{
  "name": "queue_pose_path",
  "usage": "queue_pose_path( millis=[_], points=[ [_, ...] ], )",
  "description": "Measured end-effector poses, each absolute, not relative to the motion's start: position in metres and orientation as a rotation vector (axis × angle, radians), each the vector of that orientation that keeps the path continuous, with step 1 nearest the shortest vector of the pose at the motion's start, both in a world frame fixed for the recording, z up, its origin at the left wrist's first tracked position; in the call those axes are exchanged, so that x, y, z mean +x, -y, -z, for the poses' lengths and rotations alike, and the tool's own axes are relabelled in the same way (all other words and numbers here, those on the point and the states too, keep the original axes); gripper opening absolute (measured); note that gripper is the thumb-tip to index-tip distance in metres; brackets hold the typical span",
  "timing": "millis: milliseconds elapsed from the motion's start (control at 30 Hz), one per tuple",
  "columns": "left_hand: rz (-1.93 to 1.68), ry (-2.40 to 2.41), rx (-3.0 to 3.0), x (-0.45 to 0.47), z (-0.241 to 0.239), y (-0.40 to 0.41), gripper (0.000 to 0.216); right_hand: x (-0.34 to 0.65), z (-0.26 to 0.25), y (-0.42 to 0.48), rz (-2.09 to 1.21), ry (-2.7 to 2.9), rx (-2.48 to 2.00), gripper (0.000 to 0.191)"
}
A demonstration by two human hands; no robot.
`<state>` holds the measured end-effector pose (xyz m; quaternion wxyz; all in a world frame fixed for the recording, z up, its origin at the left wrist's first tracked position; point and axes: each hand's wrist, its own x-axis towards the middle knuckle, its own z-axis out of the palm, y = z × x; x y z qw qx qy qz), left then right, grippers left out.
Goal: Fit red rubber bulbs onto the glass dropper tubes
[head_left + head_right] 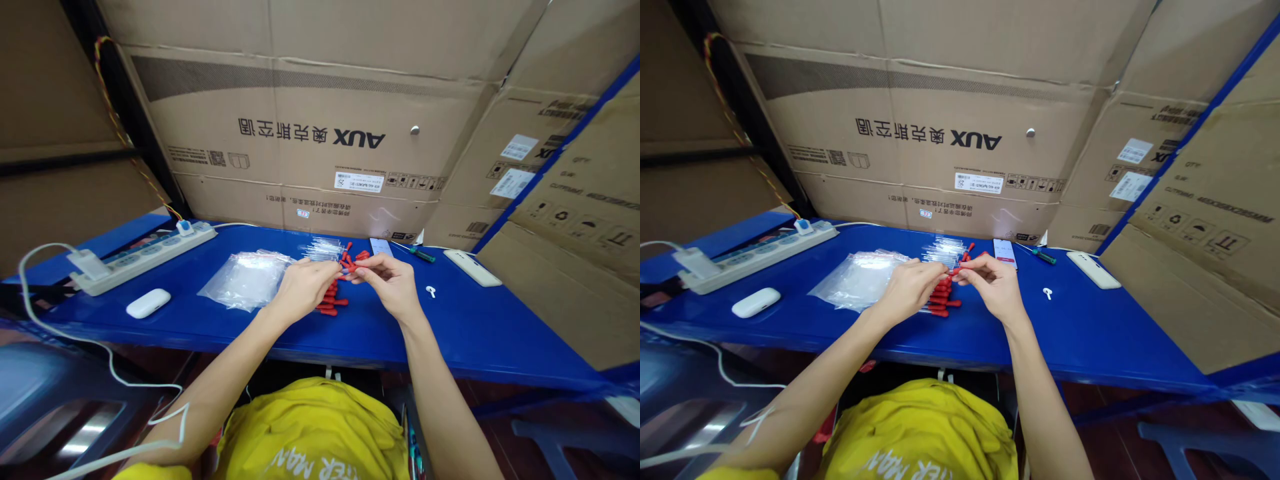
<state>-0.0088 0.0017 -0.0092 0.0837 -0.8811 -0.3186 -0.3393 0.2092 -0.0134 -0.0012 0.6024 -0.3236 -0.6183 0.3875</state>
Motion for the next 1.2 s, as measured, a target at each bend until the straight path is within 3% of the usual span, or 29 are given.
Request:
queue_pose_path(
  millis=[667,933,1200],
  points=[
    [1.017,0.895,-2.625,-0.0097,0.0094,-0.0018,0.033,0.2063,0.0035,0.0137,-0.932,1.457,-0.730,0.026],
    [1.041,0.857,-2.624,-0.0108,0.0106,-0.0025,0.033,0.2025,0.0034,0.0130,-0.939,1.466,-0.763,0.034],
    [1.217,0.935,-2.588,-0.0057,0.0091,-0.0001,0.024,0.2046,0.0016,0.0117,-0.922,1.475,-0.713,0.029]
  ],
)
